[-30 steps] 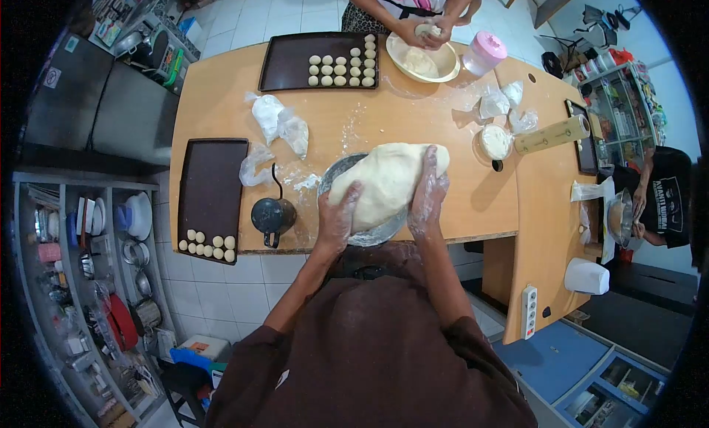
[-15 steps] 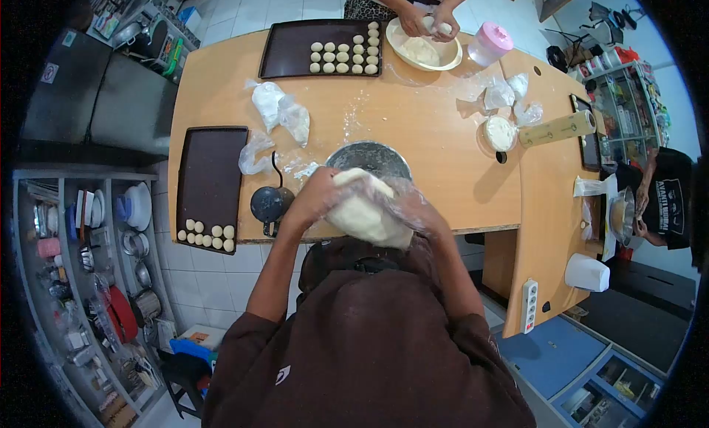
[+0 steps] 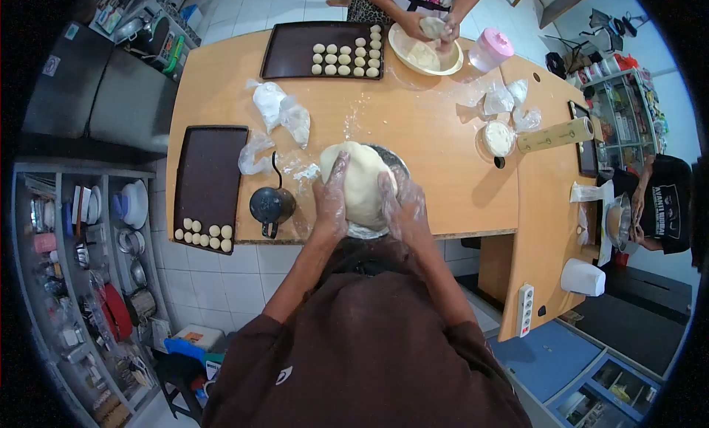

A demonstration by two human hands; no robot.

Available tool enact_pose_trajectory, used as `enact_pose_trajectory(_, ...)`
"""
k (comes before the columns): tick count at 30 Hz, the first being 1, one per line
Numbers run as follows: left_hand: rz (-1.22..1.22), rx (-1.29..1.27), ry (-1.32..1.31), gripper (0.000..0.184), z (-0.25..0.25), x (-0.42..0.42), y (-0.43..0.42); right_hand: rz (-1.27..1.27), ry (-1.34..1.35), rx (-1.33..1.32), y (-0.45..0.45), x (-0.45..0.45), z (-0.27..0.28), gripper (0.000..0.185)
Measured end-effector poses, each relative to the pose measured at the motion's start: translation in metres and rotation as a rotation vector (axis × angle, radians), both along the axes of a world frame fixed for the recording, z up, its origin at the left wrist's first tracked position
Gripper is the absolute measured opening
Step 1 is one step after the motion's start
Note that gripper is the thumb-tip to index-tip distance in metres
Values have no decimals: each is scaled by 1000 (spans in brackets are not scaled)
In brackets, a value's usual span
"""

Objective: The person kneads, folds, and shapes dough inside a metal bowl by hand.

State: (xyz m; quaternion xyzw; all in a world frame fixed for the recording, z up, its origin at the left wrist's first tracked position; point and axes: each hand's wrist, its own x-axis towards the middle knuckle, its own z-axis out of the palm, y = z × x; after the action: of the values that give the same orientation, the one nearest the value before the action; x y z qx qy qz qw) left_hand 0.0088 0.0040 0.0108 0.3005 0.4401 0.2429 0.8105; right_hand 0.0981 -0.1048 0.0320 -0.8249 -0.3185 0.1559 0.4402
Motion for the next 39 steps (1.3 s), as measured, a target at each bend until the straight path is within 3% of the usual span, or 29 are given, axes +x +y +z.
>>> enact_pose_trajectory(2, -47, 143, -27, 37, 11, -5, 11, 100, -434, 10, -6, 2, 3, 49)
enact_pose_trajectory(5, -218, 401, -6, 34, 21, -13, 21, -108, 708, 332, 2, 14, -5, 50)
enact_pose_trajectory(8, -308, 541, 12, 30, 26, -12, 15, 10, 415, 59, 10, 4, 11, 51)
enact_pose_trajectory(10, -259, 534, -18, 29, 21, -5, 5, 24, 173, 128, 10, 3, 3, 46)
enact_pose_trajectory(12, -236, 508, -31, 33, 14, -2, -2, -77, 276, -47, 16, 15, 5, 35)
enact_pose_trajectory(14, -182, 437, -126, 37, 14, -1, -8, 4, -32, 85, 2, 32, -72, 33)
enact_pose_trajectory(15, -149, 436, -173, 39, 3, 0, -7, 37, -160, 87, -2, 34, -83, 33)
enact_pose_trajectory(18, -382, 567, 68, 33, -6, -9, 10, 95, -503, -30, -9, 29, -65, 36)
enact_pose_trajectory(21, -326, 587, 67, 32, 12, -7, 9, 136, -755, 65, -9, 3, -35, 29)
enact_pose_trajectory(24, -224, 679, 115, 31, 17, -3, 9, -25, 286, 113, 8, -9, 9, 27)
enact_pose_trajectory(28, -225, 813, 168, 29, 20, -4, 5, 48, 220, 298, 8, -6, -7, 29)
enact_pose_trajectory(31, -212, 872, 94, 30, 10, -2, 1, 311, -731, 243, 4, 0, -26, 29)
enact_pose_trajectory(33, -200, 859, 80, 29, 9, -2, -4, 245, -464, 102, 4, -1, -32, 28)
enact_pose_trajectory(37, -193, 562, -85, 32, -23, -6, -5, -26, 14, 194, 13, 7, -26, 38)
enact_pose_trajectory(39, -93, 399, -338, 37, -1, -8, -2, -197, 240, 242, 17, 10, -6, 47)
